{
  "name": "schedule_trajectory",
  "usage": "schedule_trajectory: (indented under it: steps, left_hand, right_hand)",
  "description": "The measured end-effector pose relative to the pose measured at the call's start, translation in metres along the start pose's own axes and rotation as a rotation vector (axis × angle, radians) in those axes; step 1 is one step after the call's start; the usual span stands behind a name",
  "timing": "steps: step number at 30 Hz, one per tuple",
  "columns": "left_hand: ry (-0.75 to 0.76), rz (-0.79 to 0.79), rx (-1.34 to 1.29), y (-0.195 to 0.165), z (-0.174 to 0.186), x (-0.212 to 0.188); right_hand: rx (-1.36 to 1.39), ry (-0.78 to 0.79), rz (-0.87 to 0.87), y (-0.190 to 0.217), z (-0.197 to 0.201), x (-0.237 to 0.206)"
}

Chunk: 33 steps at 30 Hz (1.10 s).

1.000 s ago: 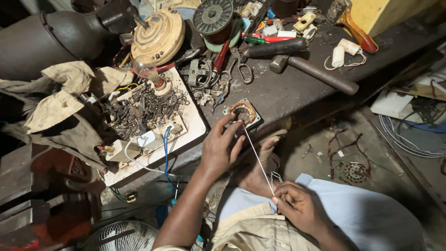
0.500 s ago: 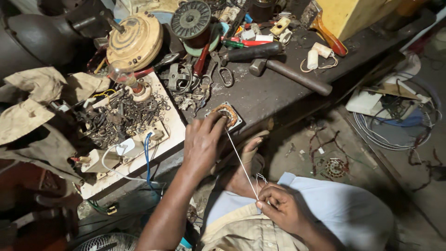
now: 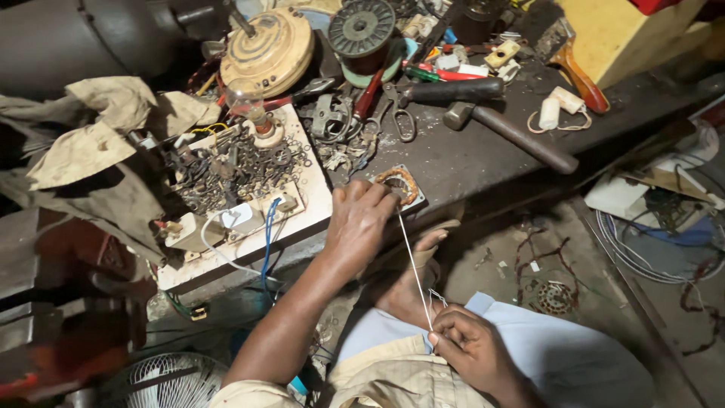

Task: The person sits on the floor at a cluttered workbench and ties white cord around the copper windings of a square motor stator, looping and pulling the cord tight by hand around the winding bundle. They repeatedly thread the cord through and around the stator, tightening each wrap to secure the windings.

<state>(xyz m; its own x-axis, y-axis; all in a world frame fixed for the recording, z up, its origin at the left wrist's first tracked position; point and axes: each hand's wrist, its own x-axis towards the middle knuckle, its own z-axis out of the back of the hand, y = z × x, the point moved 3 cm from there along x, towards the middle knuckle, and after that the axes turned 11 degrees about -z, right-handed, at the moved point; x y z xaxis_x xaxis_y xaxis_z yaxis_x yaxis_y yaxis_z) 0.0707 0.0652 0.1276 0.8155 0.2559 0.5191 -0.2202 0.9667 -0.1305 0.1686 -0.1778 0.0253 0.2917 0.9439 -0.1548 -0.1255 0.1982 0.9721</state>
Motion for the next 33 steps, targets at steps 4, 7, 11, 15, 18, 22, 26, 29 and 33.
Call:
schedule_trajectory:
  steps: [4, 7, 11, 15, 18, 22, 26, 29, 33]
  left_hand:
    - [-0.044, 0.023, -0.128, 0.002, 0.002, -0.001]
    - [-0.137, 0.009, -0.165, 0.004, 0.007, -0.01]
    - [-0.167, -0.041, -0.201, 0.0, 0.0, -0.024]
    - [-0.201, -0.205, -0.255, -0.01, -0.008, -0.039]
    - [-0.261, -0.261, -0.26, -0.016, -0.013, -0.043]
    - [-0.272, -0.236, -0.358, -0.014, -0.015, -0.046]
    - [-0.283, -0.192, -0.417, -0.017, -0.012, -0.052]
    - [-0.231, -0.192, -0.466, -0.022, -0.01, -0.056]
    - [-0.216, -0.216, -0.507, -0.033, -0.009, -0.055]
  right_hand:
    - [-0.002, 0.023, 0.004, -0.004, -0.002, 0.002]
    - [-0.032, 0.036, 0.013, -0.002, -0.004, 0.002]
    - [-0.054, 0.05, 0.08, 0.008, -0.006, 0.003]
    - [-0.045, 0.081, 0.059, 0.015, -0.01, 0.005]
    - [-0.065, 0.114, 0.078, 0.014, -0.013, 0.007]
    - [-0.035, 0.093, 0.097, -0.001, -0.01, 0.005]
    - [0.038, -0.128, -0.05, -0.025, 0.014, 0.009]
    - [0.147, -0.275, 0.003, -0.029, 0.031, 0.02]
    - [0.253, -0.269, 0.122, -0.016, 0.033, 0.042]
